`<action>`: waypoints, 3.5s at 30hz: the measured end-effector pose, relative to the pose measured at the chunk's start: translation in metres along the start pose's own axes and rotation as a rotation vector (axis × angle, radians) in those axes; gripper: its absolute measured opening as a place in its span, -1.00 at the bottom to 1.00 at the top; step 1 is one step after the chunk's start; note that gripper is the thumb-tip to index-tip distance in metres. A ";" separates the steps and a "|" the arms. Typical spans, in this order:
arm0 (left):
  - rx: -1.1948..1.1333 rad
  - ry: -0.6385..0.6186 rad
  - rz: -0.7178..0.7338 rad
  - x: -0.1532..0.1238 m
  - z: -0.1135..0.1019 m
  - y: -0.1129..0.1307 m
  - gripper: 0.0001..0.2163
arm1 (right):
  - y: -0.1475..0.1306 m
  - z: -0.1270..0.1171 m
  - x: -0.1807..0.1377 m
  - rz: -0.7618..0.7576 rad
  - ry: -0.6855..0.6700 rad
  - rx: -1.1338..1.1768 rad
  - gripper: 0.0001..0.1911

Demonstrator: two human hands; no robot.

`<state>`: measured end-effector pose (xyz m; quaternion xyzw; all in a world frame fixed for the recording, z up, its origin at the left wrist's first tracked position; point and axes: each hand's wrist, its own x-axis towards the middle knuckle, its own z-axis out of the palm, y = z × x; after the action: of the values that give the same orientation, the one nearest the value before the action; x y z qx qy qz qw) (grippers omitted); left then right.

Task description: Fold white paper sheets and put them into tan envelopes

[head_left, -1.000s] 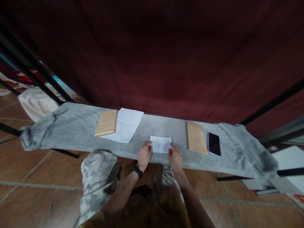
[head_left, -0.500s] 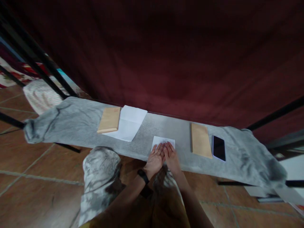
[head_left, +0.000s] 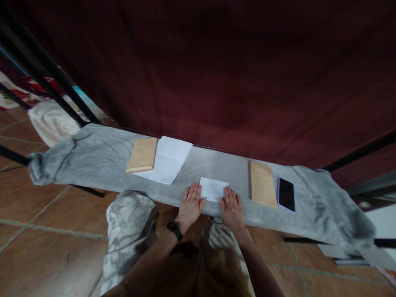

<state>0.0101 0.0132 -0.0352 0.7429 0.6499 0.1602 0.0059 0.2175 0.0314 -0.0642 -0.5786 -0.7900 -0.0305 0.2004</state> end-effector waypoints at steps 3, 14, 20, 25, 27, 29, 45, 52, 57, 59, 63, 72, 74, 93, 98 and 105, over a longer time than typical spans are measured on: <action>0.009 0.023 -0.034 0.012 0.000 0.013 -0.47 | 0.001 0.000 -0.001 -0.012 0.017 -0.010 -0.43; 0.045 -0.055 0.061 0.040 0.028 0.027 -0.39 | -0.004 -0.009 0.005 0.044 -0.082 -0.036 -0.45; 0.074 -0.073 0.083 0.040 0.028 0.027 -0.41 | -0.025 -0.008 0.039 0.043 -0.201 -0.027 -0.44; 0.085 -0.055 0.075 0.040 0.032 0.030 -0.48 | -0.035 0.006 0.045 -0.037 -0.190 0.020 -0.41; 0.069 -0.044 0.081 0.039 0.032 0.030 -0.48 | -0.033 0.010 0.042 -0.023 -0.180 0.013 -0.39; 0.048 -0.045 0.084 0.039 0.031 0.029 -0.48 | -0.029 0.011 0.040 -0.024 -0.182 0.002 -0.39; 0.012 -0.029 0.115 0.031 0.017 0.010 -0.32 | 0.001 0.009 0.015 -0.029 -0.053 -0.097 -0.40; 0.087 -0.102 0.176 0.029 0.004 0.001 -0.32 | 0.002 0.011 0.013 0.009 -0.020 -0.104 -0.37; 0.105 -0.138 0.185 0.031 0.004 0.004 -0.33 | 0.001 0.009 0.013 0.012 -0.026 -0.101 -0.37; 0.092 -0.132 0.177 0.031 0.005 0.004 -0.33 | 0.001 0.009 0.013 0.016 -0.024 -0.098 -0.38; 0.070 -0.120 0.174 0.030 0.004 -0.002 -0.34 | 0.001 0.009 0.013 0.007 -0.005 -0.090 -0.38; 0.075 -0.066 0.182 0.020 0.002 -0.026 -0.41 | -0.002 0.006 0.012 0.086 0.010 -0.083 -0.38; 0.081 -0.066 0.186 0.021 0.002 -0.027 -0.42 | -0.007 0.005 0.013 0.137 0.039 -0.067 -0.39; 0.111 -0.081 0.193 0.023 -0.003 -0.024 -0.41 | -0.018 -0.003 0.015 0.107 -0.033 -0.060 -0.41; 0.121 -0.091 0.151 0.026 -0.002 -0.013 -0.40 | -0.009 -0.004 0.011 0.098 -0.001 -0.071 -0.42; 0.056 -0.130 0.274 0.045 0.014 0.029 -0.48 | -0.012 -0.003 0.011 0.123 -0.005 -0.065 -0.45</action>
<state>0.0464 0.0552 -0.0321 0.8334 0.5448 0.0928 0.0051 0.2043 0.0363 -0.0556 -0.6325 -0.7520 -0.0424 0.1809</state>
